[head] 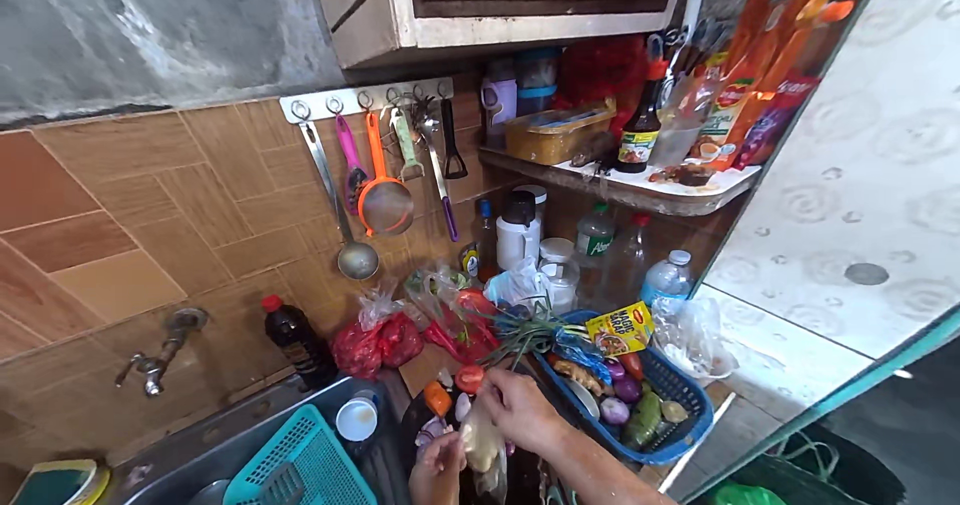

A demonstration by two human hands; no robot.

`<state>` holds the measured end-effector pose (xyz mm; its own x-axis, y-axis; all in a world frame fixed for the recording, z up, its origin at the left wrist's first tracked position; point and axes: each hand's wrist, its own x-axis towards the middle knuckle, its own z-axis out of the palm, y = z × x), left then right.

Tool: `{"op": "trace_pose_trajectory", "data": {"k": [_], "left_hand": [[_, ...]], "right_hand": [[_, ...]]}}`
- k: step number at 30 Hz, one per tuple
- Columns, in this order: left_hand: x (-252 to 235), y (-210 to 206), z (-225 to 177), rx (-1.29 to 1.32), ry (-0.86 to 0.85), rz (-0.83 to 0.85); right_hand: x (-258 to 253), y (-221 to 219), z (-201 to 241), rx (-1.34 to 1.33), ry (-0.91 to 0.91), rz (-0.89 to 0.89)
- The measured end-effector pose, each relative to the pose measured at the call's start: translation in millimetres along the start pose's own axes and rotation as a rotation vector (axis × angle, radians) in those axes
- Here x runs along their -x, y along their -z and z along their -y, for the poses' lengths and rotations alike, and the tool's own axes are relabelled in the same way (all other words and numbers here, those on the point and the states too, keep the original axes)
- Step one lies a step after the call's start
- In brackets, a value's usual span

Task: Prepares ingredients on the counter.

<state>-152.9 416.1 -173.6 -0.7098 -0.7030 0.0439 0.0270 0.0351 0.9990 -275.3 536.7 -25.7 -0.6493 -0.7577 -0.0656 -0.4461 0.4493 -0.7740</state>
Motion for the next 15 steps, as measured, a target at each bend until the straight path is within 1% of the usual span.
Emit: {"op": "trace_pose_trajectory", "data": {"k": [2,4,6,7,9,11,12,14,15], "left_hand": [[-7,4,-3,-0.011,-0.032,0.028],[-10,10,-4,-0.056,-0.006,0.075],[-13,13,-7,-0.131,-0.012,0.123],[-15,15,-11,-0.186,-0.038,0.145],[-14,21,-22,-0.294,-0.124,0.176],[-19,24,-39,-0.364,-0.186,0.174],[-22,25,-46,-0.37,-0.158,0.178],[-24,26,-55,-0.347,-0.086,0.18],[-27,26,-59,-0.365,-0.079,0.189]], "right_hand": [[-1,0,-7,-0.073,0.054,-0.016],[0,1,-10,-0.1,0.041,0.032],[1,1,-12,-0.119,0.068,0.013],[1,1,-13,-0.098,0.074,0.006],[3,5,-14,0.03,-0.002,0.05],[4,5,-20,0.057,-0.003,-0.005],[4,6,-22,0.072,-0.002,-0.022],[6,7,-22,0.151,-0.065,0.007],[8,7,-20,0.155,-0.061,-0.045]]}}
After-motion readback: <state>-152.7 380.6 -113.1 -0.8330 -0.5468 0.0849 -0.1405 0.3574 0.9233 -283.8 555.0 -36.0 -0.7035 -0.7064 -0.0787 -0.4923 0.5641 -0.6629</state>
